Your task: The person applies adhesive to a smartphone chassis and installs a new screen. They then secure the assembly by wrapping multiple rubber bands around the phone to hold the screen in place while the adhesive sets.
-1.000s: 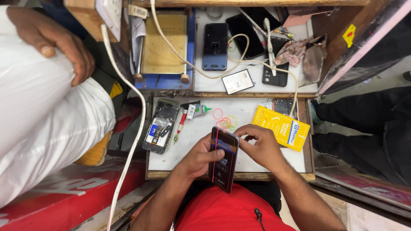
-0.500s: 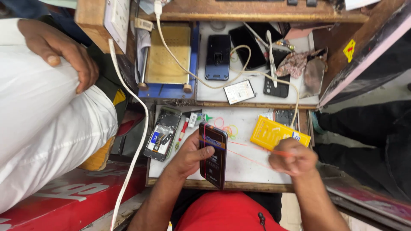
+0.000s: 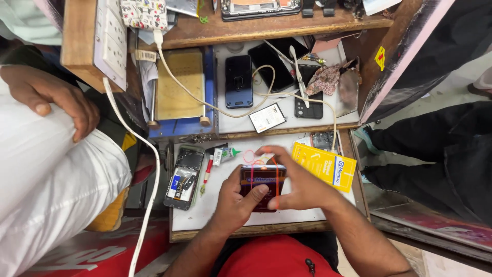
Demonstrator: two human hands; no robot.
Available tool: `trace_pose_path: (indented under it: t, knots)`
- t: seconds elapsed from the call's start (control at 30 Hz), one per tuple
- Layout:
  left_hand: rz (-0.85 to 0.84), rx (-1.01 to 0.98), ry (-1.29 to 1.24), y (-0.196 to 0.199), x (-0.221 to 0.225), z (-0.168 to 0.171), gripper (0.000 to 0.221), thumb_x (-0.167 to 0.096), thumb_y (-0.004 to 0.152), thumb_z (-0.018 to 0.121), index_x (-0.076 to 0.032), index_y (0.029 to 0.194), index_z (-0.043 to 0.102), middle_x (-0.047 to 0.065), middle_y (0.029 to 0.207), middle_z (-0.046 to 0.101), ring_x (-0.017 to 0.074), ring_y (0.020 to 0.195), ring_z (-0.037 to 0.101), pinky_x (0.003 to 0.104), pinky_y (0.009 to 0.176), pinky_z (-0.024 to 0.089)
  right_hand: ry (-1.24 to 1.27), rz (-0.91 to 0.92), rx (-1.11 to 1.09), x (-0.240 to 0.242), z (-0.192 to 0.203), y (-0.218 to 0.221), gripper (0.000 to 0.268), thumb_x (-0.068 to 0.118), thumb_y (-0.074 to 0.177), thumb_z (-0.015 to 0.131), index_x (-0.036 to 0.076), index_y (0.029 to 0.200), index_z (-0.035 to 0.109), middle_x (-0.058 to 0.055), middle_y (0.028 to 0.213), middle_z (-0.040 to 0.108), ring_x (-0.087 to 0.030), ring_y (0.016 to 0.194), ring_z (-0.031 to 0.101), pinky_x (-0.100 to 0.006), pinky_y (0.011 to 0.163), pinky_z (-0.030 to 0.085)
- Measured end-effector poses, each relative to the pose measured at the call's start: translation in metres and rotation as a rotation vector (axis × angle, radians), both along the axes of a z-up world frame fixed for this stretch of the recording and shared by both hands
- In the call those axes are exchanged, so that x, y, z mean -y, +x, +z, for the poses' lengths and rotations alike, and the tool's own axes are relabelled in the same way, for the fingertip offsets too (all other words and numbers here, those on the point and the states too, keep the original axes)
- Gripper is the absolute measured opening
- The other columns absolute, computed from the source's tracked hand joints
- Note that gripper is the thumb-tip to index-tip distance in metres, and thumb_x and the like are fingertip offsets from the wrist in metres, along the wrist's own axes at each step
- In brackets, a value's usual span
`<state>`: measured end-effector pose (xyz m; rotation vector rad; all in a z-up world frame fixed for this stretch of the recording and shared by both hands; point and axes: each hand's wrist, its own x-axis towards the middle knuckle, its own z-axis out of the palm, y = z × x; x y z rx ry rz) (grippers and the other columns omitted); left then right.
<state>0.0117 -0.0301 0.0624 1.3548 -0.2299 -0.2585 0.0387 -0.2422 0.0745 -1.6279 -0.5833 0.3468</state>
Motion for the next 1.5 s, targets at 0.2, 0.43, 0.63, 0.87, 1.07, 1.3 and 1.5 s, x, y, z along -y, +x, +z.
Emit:
trace_pose_path:
  t: [0.2, 0.43, 0.63, 0.87, 1.07, 1.3, 1.5]
  knots:
    - [0.24, 0.08, -0.348, 0.013, -0.016, 0.031, 0.04, -0.016, 0.1, 0.075, 0.002, 0.131, 0.057, 0.012, 0.119, 0.071, 0.019, 0.109, 0.068, 0.036, 0.099, 0.056, -0.245, 0.237, -0.155, -0.015, -0.023, -0.015, 0.077, 0.046, 0.083, 0.077, 0.006, 0.142, 0.049, -0.012, 0.118, 0.067, -0.018, 0.098, 0.067, -0.032, 0.086, 0.056]
    - [0.456, 0.141, -0.767, 0.042, -0.037, 0.079, 0.045, -0.01, 0.1, 0.073, -0.003, 0.139, 0.052, 0.009, 0.125, 0.063, 0.0194, 0.115, 0.062, 0.04, 0.105, 0.05, -0.091, 0.095, -0.505, 0.053, -0.096, -0.075, 0.053, 0.025, 0.106, 0.043, -0.002, 0.07, 0.072, -0.011, 0.057, 0.068, -0.012, 0.045, 0.058, -0.028, 0.045, 0.048]
    - [0.465, 0.04, -0.977, 0.053, -0.011, 0.041, 0.043, -0.011, 0.097, 0.065, -0.008, 0.138, 0.052, 0.005, 0.121, 0.065, 0.018, 0.11, 0.064, 0.037, 0.101, 0.051, 1.801, -0.297, -0.92, 0.038, -0.098, -0.092, 0.045, 0.035, 0.114, 0.044, -0.006, 0.126, 0.061, -0.015, 0.115, 0.072, -0.007, 0.059, 0.045, -0.022, 0.052, 0.038]
    - [0.089, 0.606, 0.078, -0.001, 0.015, -0.012, 0.034, -0.002, 0.097, 0.074, -0.006, 0.125, 0.055, 0.009, 0.116, 0.071, 0.0263, 0.103, 0.069, 0.038, 0.09, 0.057, 0.916, 0.072, -0.795, 0.026, -0.013, -0.046, 0.096, 0.073, 0.095, 0.051, -0.003, 0.153, 0.041, -0.007, 0.109, 0.07, -0.013, 0.074, 0.057, -0.029, 0.065, 0.053]
    - [0.037, 0.726, 0.341, -0.01, 0.022, 0.017, 0.028, 0.002, 0.094, 0.072, -0.004, 0.118, 0.059, 0.013, 0.107, 0.074, 0.0314, 0.09, 0.071, 0.039, 0.077, 0.058, 0.423, -0.243, -0.636, 0.038, 0.006, -0.041, 0.045, 0.03, 0.103, 0.06, -0.009, 0.126, 0.064, -0.011, 0.098, 0.071, -0.014, 0.066, 0.064, -0.033, 0.068, 0.06]
    - [0.08, 0.652, 0.56, -0.018, 0.022, 0.025, 0.025, -0.004, 0.094, 0.072, -0.003, 0.117, 0.061, 0.015, 0.098, 0.07, 0.0335, 0.087, 0.069, 0.041, 0.076, 0.055, 0.132, -0.181, -0.383, 0.023, 0.05, -0.031, 0.031, 0.017, 0.104, 0.056, -0.005, 0.12, 0.069, -0.01, 0.109, 0.075, -0.013, 0.091, 0.077, -0.03, 0.086, 0.064]
    - [-0.108, 0.095, 0.435, -0.019, 0.011, 0.029, 0.029, -0.016, 0.09, 0.076, -0.003, 0.114, 0.067, 0.01, 0.097, 0.077, 0.0192, 0.089, 0.077, 0.031, 0.08, 0.059, -0.607, -0.168, 0.333, 0.029, 0.083, -0.024, 0.03, 0.031, 0.102, 0.056, 0.008, 0.099, 0.076, -0.005, 0.074, 0.075, -0.019, 0.067, 0.073, -0.033, 0.061, 0.055]
